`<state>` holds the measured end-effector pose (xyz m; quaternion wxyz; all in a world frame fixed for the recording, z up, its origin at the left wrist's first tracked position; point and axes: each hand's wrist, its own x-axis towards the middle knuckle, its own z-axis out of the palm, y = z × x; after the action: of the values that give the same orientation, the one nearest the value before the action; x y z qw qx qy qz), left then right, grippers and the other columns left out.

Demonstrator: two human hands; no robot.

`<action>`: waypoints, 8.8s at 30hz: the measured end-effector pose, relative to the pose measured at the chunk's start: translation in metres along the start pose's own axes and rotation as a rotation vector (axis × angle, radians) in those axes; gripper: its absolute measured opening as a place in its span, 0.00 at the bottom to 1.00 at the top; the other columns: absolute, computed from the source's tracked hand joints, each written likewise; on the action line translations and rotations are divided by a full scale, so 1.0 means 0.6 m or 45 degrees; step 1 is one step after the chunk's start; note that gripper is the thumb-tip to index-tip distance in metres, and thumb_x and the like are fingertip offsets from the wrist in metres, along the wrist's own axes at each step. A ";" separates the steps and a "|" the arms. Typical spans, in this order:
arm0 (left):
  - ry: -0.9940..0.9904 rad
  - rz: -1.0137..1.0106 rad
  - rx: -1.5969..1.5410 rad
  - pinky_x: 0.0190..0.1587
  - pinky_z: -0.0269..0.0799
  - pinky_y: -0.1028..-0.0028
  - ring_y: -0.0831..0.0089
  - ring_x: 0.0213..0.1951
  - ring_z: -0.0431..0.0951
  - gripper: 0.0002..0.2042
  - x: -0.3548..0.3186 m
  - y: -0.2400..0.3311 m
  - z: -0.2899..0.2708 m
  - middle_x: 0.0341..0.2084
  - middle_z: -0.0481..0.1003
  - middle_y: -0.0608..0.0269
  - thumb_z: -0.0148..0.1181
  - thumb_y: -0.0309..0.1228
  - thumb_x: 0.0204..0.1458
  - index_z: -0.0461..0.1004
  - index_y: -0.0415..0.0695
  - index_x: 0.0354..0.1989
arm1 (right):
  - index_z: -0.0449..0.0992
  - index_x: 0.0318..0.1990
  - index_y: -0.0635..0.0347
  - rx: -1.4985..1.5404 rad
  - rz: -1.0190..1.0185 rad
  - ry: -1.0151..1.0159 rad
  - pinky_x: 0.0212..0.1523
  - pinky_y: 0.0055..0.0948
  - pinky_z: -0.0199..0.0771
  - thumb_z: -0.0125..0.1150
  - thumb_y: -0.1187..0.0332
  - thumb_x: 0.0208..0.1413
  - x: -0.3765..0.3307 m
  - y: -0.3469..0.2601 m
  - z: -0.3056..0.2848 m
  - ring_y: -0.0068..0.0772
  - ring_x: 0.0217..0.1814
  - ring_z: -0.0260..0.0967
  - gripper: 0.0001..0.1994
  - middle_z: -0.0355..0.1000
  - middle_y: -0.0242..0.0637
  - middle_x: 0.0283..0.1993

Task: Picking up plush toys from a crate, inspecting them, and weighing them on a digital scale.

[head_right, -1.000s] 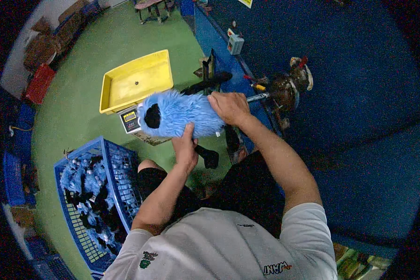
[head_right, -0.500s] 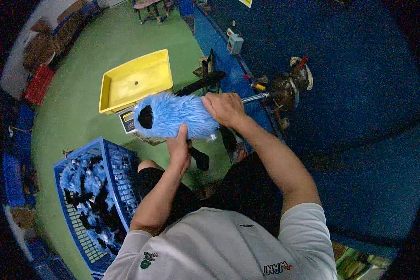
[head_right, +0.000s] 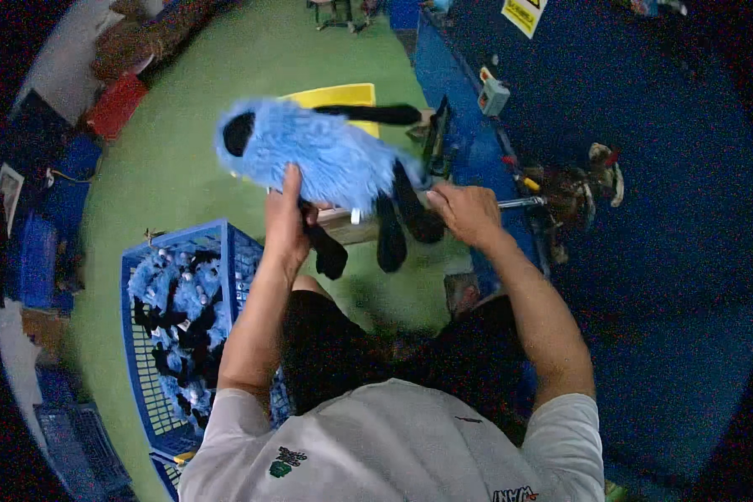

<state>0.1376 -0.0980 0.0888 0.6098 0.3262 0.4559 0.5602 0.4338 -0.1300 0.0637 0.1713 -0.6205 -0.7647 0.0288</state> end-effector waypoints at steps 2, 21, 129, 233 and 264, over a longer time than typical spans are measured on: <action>0.013 0.091 -0.101 0.17 0.57 0.84 0.80 0.16 0.68 0.19 0.057 0.042 -0.017 0.23 0.74 0.63 0.59 0.49 0.62 0.71 0.43 0.41 | 0.74 0.32 0.56 -0.128 -0.002 -0.006 0.30 0.49 0.70 0.47 0.51 0.66 0.008 -0.012 0.002 0.56 0.26 0.72 0.19 0.77 0.43 0.27; 0.340 0.259 0.326 0.32 0.67 0.77 0.78 0.30 0.71 0.15 0.122 -0.191 -0.092 0.33 0.76 0.63 0.54 0.41 0.64 0.74 0.40 0.45 | 0.74 0.29 0.56 -0.246 0.023 0.032 0.25 0.48 0.70 0.49 0.52 0.65 0.008 -0.020 0.004 0.51 0.21 0.71 0.19 0.76 0.41 0.22; 0.083 -0.453 -0.388 0.20 0.53 0.85 0.85 0.20 0.61 0.17 -0.130 -0.261 0.134 0.22 0.67 0.72 0.61 0.50 0.61 0.72 0.49 0.43 | 0.75 0.41 0.56 0.072 -0.005 0.698 0.50 0.40 0.68 0.58 0.65 0.59 -0.002 -0.084 -0.027 0.42 0.38 0.72 0.07 0.76 0.37 0.36; 1.106 -0.586 1.268 0.44 0.74 0.53 0.44 0.38 0.79 0.26 -0.556 -0.278 -0.668 0.35 0.81 0.47 0.50 0.53 0.60 0.80 0.39 0.39 | 0.71 0.63 0.66 0.017 -0.269 -0.099 0.55 0.35 0.71 0.36 0.53 0.74 0.072 0.174 0.126 0.48 0.56 0.73 0.27 0.74 0.47 0.59; 0.353 -0.199 1.198 0.54 0.72 0.60 0.49 0.50 0.78 0.27 0.043 -0.462 -0.913 0.48 0.78 0.44 0.58 0.46 0.56 0.70 0.43 0.60 | 0.78 0.41 0.63 -0.113 -0.012 -0.050 0.29 0.37 0.63 0.36 0.54 0.73 0.017 -0.002 0.038 0.38 0.24 0.67 0.25 0.76 0.41 0.31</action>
<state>-0.2614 -0.1787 -0.3712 0.3703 0.4534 0.7593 0.2842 0.4239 -0.1165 0.0448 0.1285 -0.6233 -0.7713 0.0062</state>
